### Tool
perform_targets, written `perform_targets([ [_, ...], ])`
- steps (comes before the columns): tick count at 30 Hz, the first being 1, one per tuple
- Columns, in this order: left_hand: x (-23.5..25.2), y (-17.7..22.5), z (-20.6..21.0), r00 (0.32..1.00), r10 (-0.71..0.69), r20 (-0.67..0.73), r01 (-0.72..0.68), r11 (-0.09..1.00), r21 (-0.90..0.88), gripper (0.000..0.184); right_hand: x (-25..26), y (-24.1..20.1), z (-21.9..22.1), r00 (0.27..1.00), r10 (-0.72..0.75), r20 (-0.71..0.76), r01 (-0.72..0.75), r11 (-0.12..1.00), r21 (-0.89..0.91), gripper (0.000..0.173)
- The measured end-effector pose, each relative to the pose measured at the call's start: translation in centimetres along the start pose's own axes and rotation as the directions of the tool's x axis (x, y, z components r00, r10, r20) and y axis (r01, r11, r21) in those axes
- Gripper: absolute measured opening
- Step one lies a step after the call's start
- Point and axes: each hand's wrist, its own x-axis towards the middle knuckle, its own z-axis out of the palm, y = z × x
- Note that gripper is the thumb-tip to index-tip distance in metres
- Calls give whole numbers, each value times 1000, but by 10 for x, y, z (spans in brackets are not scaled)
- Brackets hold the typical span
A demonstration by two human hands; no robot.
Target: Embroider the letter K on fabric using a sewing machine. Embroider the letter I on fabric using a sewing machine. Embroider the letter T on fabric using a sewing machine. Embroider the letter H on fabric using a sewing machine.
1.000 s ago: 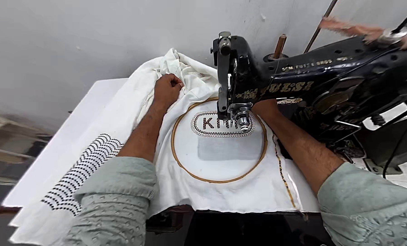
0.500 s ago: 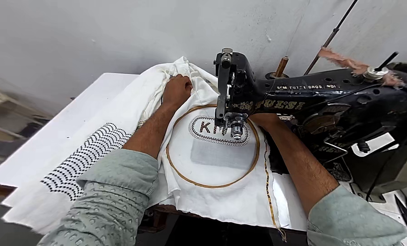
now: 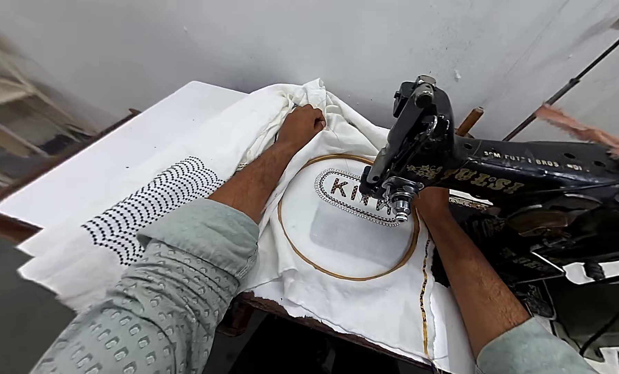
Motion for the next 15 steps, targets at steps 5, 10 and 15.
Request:
perform_targets([
  [5,-2,6,0,1000,-16,14,16,999,43,27,0,1,-5,997,-50,52,49,998,30,36],
  [10,-4,5,-1,1000,18,3,-18,999,39,26,-4,-5,-13,985,-120,122,120,993,10,30],
  [15,-9,3,-4,999,36,-13,-36,999,-37,27,-2,-4,-12,974,-140,179,146,989,-24,31],
])
